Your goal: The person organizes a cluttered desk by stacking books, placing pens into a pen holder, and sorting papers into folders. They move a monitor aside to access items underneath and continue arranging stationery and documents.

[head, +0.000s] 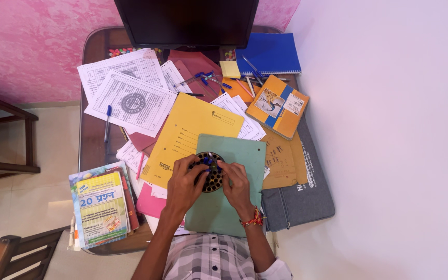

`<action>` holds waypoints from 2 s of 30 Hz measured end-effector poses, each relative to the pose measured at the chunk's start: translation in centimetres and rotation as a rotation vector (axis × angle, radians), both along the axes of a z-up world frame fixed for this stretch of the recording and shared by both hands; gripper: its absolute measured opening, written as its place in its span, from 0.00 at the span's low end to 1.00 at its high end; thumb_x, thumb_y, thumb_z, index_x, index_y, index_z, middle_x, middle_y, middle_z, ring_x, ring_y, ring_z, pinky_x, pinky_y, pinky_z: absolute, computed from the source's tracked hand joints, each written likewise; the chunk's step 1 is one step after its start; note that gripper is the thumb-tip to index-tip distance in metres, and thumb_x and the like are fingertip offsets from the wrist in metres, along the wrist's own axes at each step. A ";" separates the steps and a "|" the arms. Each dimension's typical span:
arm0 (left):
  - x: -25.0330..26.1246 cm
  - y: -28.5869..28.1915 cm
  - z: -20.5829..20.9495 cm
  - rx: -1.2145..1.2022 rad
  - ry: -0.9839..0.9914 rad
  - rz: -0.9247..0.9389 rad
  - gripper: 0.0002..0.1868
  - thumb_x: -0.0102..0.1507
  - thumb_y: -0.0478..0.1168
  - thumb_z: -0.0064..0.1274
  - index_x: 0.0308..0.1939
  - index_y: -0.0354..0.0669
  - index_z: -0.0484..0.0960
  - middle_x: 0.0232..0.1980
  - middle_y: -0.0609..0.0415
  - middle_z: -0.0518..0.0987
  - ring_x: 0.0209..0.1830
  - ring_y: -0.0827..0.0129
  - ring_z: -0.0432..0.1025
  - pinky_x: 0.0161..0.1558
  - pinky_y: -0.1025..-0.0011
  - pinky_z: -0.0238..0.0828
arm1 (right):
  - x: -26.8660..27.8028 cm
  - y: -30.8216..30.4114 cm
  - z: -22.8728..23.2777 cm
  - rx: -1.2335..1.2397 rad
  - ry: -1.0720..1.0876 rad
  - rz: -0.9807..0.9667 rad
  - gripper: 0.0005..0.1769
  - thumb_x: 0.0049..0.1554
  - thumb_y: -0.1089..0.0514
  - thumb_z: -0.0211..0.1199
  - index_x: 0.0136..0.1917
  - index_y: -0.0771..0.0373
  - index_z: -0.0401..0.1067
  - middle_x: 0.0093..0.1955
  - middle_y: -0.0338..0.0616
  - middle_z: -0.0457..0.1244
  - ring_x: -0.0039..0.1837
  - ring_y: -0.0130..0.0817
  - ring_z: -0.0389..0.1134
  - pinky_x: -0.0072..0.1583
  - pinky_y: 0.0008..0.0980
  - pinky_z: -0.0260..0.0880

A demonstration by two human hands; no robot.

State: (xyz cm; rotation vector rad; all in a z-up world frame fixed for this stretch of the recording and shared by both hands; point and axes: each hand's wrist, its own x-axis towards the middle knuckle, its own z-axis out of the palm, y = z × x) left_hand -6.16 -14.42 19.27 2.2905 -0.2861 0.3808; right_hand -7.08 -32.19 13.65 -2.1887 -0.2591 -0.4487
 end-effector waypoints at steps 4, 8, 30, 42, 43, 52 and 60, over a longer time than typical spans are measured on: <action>0.4 -0.3 -0.2 0.039 0.076 -0.011 0.09 0.56 0.37 0.65 0.41 0.44 0.88 0.54 0.55 0.76 0.54 0.57 0.71 0.45 0.61 0.76 | -0.1 0.0 -0.2 -0.001 0.017 0.011 0.27 0.55 0.74 0.59 0.66 0.58 0.75 0.50 0.45 0.70 0.56 0.45 0.68 0.56 0.41 0.71; 0.7 -0.3 -0.8 0.071 0.056 -0.020 0.08 0.56 0.36 0.65 0.39 0.43 0.87 0.53 0.56 0.77 0.53 0.57 0.72 0.43 0.61 0.75 | -0.1 0.0 -0.7 -0.009 0.005 0.006 0.27 0.55 0.74 0.59 0.66 0.58 0.74 0.52 0.46 0.70 0.57 0.46 0.67 0.56 0.41 0.71; 0.1 -1.1 -1.7 0.107 -0.025 -0.022 0.09 0.60 0.37 0.62 0.44 0.46 0.87 0.45 0.58 0.77 0.46 0.61 0.73 0.36 0.63 0.76 | 0.0 -0.2 -0.4 0.000 -0.016 0.020 0.26 0.55 0.75 0.58 0.64 0.60 0.75 0.58 0.47 0.69 0.59 0.48 0.66 0.60 0.41 0.70; 1.0 -0.9 -1.8 0.240 0.052 -0.112 0.09 0.58 0.37 0.61 0.43 0.43 0.86 0.49 0.58 0.78 0.50 0.59 0.73 0.36 0.62 0.78 | 0.6 0.3 -0.7 0.086 -0.046 -0.056 0.23 0.56 0.75 0.57 0.61 0.60 0.77 0.58 0.49 0.65 0.57 0.42 0.69 0.49 0.35 0.70; 1.2 -0.7 -1.7 0.220 0.072 -0.118 0.09 0.59 0.37 0.61 0.43 0.44 0.86 0.48 0.58 0.78 0.50 0.59 0.73 0.36 0.62 0.78 | 0.8 0.3 -0.7 0.086 -0.053 -0.059 0.22 0.56 0.75 0.57 0.60 0.60 0.77 0.58 0.49 0.65 0.56 0.41 0.70 0.49 0.35 0.71; 1.9 1.2 -2.2 0.112 0.166 -0.192 0.09 0.60 0.39 0.61 0.44 0.49 0.87 0.50 0.60 0.80 0.50 0.62 0.74 0.40 0.62 0.77 | 2.1 -0.1 -0.5 0.111 -0.041 -0.075 0.19 0.56 0.75 0.57 0.55 0.62 0.79 0.56 0.48 0.65 0.53 0.39 0.72 0.49 0.35 0.74; 3.1 3.3 -2.9 -0.177 0.382 -0.415 0.16 0.57 0.38 0.63 0.50 0.48 0.88 0.61 0.58 0.76 0.58 0.61 0.71 0.51 0.64 0.75 | 6.8 -1.1 1.3 0.172 0.002 -0.058 0.16 0.57 0.75 0.57 0.52 0.64 0.79 0.53 0.45 0.66 0.51 0.33 0.72 0.41 0.29 0.71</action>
